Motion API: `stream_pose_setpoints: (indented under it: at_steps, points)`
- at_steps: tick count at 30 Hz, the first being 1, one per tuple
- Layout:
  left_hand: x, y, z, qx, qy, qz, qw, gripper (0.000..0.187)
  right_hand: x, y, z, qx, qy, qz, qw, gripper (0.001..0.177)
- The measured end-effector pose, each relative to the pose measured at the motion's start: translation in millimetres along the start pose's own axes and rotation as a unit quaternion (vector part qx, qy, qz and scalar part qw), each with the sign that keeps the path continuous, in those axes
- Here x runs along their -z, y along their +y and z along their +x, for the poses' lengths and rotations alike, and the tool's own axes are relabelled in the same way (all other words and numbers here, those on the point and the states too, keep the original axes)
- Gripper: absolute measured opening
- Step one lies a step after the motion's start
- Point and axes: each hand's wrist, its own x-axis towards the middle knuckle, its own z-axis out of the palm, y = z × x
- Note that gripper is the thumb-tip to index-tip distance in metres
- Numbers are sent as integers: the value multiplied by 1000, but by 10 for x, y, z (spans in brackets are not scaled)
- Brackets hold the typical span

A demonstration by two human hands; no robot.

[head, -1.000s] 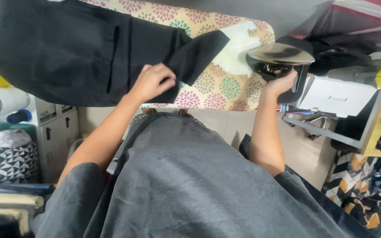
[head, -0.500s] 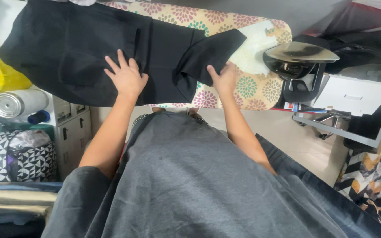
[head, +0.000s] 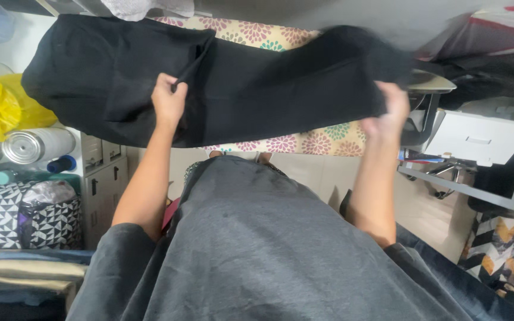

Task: The person irons a pair of black trousers on an ironing board, then hangs them on a hanger. Next, they iron a light-colored shirt, smoothing it out and pressing the fabric with the iron.

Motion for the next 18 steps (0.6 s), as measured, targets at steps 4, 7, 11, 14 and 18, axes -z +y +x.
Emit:
stream_pose_setpoints:
  at_steps: [4, 7, 11, 14, 18]
  points:
    - [-384, 128, -62, -58, 13, -43, 997, 17, 43, -623, -211, 76, -65, -7, 995, 5]
    - [-721, 306, -131, -56, 1, -88, 995, 19, 94, -1012, -280, 138, -89, -80, 983, 12]
    - [-1308, 579, -435, -100, -30, -94, 990, 19, 19, -1561, -400, 154, -96, -61, 982, 17]
    - [-1824, 800, -719, -128, -59, -106, 984, 19, -87, -1920, -562, 130, -36, -52, 990, 26]
    - [-2355, 1102, -1063, -42, -161, -88, 982, 21, -121, -2244, -681, 151, 11, -149, 977, 21]
